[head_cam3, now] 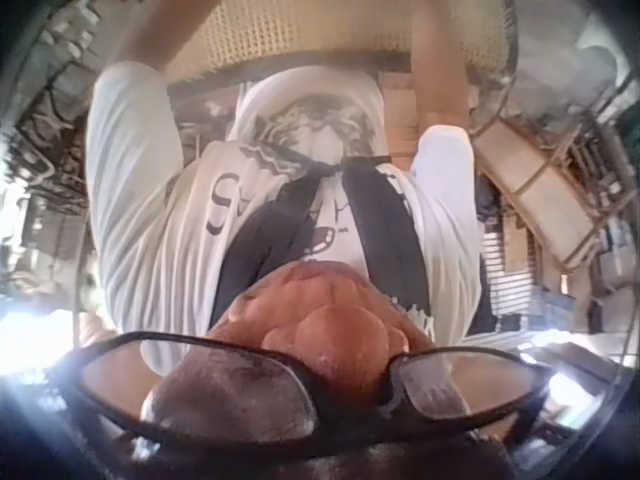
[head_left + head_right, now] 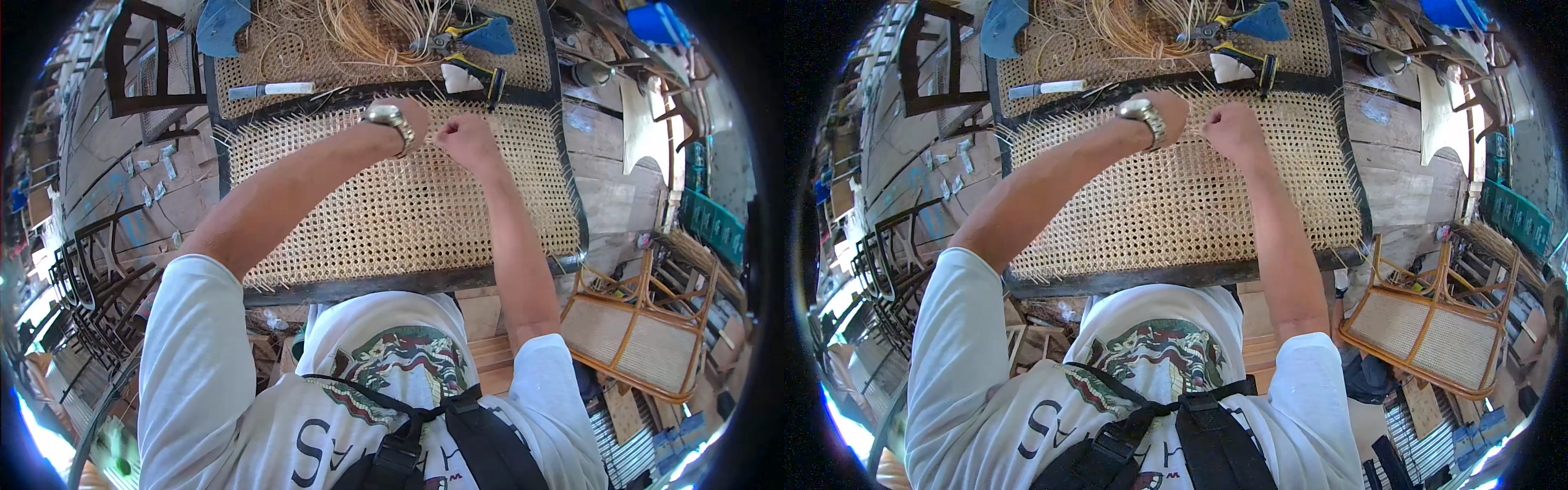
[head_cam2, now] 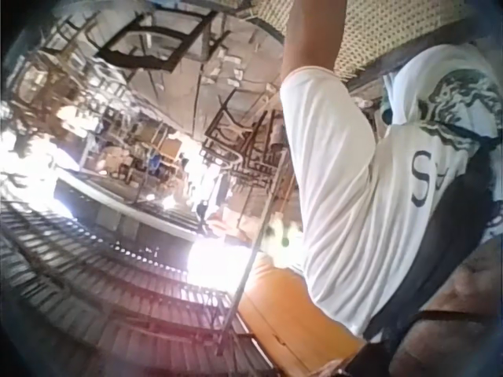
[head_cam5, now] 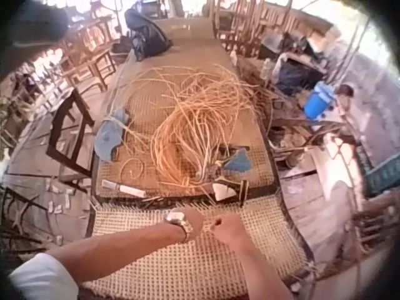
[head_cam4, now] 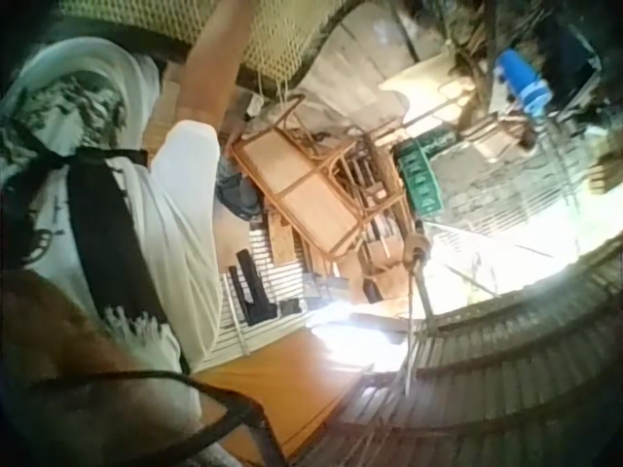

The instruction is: Repairing a rattan chair seat by weaving new rattan strips through the frame.

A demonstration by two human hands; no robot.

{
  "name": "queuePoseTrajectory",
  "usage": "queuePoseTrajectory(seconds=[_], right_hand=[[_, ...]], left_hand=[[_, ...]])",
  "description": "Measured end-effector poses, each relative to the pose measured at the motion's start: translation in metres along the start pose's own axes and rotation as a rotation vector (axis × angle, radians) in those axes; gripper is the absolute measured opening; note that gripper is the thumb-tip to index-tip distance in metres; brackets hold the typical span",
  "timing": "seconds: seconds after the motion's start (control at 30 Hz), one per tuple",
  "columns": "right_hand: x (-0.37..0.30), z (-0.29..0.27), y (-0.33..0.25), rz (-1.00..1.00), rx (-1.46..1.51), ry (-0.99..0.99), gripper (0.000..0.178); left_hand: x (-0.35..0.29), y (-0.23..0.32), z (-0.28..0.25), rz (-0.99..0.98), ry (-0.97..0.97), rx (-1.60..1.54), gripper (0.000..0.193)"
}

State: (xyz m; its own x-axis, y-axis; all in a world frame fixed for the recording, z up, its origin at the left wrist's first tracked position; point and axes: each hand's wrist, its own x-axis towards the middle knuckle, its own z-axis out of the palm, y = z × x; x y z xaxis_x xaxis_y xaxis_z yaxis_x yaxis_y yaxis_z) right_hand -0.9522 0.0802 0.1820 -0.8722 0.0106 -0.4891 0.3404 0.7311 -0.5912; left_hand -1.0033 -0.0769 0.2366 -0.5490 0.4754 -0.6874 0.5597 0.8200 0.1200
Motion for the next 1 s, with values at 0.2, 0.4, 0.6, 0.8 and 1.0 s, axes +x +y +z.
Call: queuePoseTrajectory(seconds=[0.2, 0.4, 0.6, 0.8, 1.0], right_hand=[[-0.008, 0.007, -0.029, -0.008, -0.13, -0.063, 0.021], [-0.019, 0.027, -0.031, -0.043, -0.36, 0.13, 0.016], [-0.026, 0.021, -0.031, -0.25, -0.392, 0.039, 0.017], [-0.01, 0.039, -0.024, -0.6, -0.218, 0.203, 0.012], [0.005, 0.017, -0.018, -0.164, 0.789, -0.027, 0.018]], left_hand=[[0.026, -0.042, 0.041, -0.062, -0.156, -0.672, 0.039], [0.019, -0.054, 0.03, -0.082, 0.003, -0.288, 0.049], [-0.044, -0.17, -0.001, -0.258, 0.377, -0.033, 0.041], [-0.039, -0.166, 0.026, -0.205, 0.283, -0.533, 0.034], [-0.017, -0.088, 0.043, 0.025, 0.19, -0.504, 0.037]])
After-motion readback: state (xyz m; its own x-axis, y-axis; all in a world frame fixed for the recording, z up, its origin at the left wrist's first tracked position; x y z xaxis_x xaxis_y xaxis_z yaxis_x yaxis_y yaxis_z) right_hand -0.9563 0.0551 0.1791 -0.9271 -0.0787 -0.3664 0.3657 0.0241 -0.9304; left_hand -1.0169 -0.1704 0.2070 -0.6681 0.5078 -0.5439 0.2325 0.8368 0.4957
